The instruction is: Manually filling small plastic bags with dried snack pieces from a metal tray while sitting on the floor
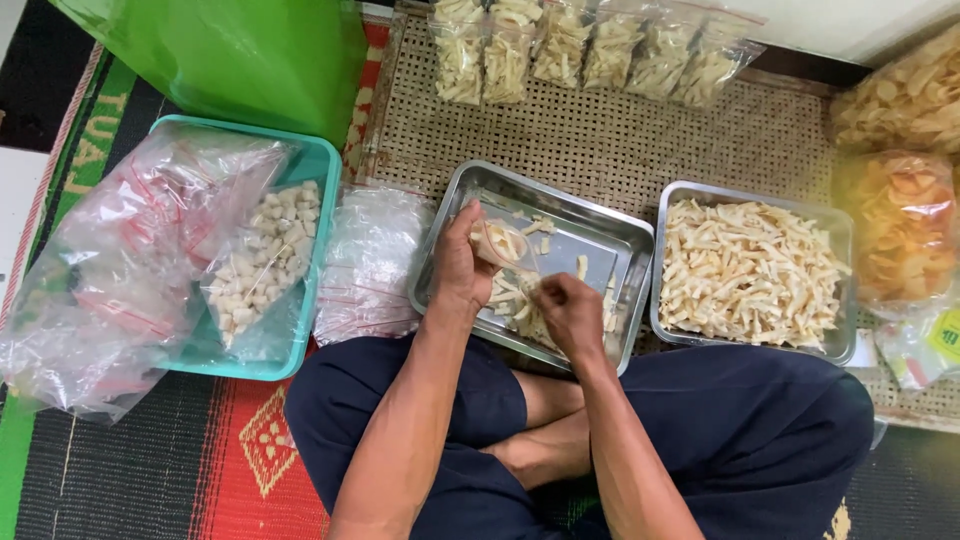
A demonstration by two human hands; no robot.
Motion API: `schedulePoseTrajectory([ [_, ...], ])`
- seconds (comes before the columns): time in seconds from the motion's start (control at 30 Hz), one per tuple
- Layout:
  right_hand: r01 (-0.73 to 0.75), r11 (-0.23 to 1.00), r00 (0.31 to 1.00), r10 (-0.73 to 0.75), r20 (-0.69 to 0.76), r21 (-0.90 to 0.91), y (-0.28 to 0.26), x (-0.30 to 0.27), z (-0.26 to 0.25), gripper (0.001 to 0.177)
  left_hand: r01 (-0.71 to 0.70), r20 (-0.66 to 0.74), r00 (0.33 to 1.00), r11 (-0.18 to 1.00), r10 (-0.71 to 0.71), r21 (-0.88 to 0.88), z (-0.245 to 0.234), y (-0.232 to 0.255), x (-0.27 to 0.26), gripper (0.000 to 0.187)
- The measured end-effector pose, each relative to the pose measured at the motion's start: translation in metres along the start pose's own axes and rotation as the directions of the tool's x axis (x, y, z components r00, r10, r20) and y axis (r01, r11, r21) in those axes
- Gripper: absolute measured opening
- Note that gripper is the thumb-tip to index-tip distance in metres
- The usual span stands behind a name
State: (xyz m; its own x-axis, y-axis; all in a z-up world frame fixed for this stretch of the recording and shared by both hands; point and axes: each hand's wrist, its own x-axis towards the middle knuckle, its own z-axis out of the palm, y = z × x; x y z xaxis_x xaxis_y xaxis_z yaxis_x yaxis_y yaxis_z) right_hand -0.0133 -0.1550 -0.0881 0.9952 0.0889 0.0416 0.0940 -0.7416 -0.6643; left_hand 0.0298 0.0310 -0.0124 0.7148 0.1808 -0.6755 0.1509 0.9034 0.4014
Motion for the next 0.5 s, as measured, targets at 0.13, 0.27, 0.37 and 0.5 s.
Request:
schedulePoseTrajectory([
  [0.13,-0.274,0.815,0.948,0.319,0.000,0.510,-0.038,-0.011,-0.039,0.015,-0.061,0.000,0.998,0.998,0.062,0.026,-0.007,-0.009,0.011,0.033],
  [0.27,-0.128,0.697,0.949,0.293,-0.117,0.706,-0.076,-0.008,-0.076,0.017,-0.099,-0.021,0.995,0.991,0.102,0.095,-0.007,-0.017,0.015,0.032],
  [0.37,-0.036,0.737,0.948,0.240,-0.210,0.675,-0.106,0.001,-0.107,0.016,-0.108,-0.018,0.994,0.985,0.111,0.131,-0.005,-0.017,0.007,0.030],
  [0.5,0.136,0.821,0.931,0.085,-0.354,0.555,-0.130,0.014,-0.117,0.013,-0.117,-0.055,0.991,0.982,0.126,0.145,0.004,-0.015,-0.006,0.029],
])
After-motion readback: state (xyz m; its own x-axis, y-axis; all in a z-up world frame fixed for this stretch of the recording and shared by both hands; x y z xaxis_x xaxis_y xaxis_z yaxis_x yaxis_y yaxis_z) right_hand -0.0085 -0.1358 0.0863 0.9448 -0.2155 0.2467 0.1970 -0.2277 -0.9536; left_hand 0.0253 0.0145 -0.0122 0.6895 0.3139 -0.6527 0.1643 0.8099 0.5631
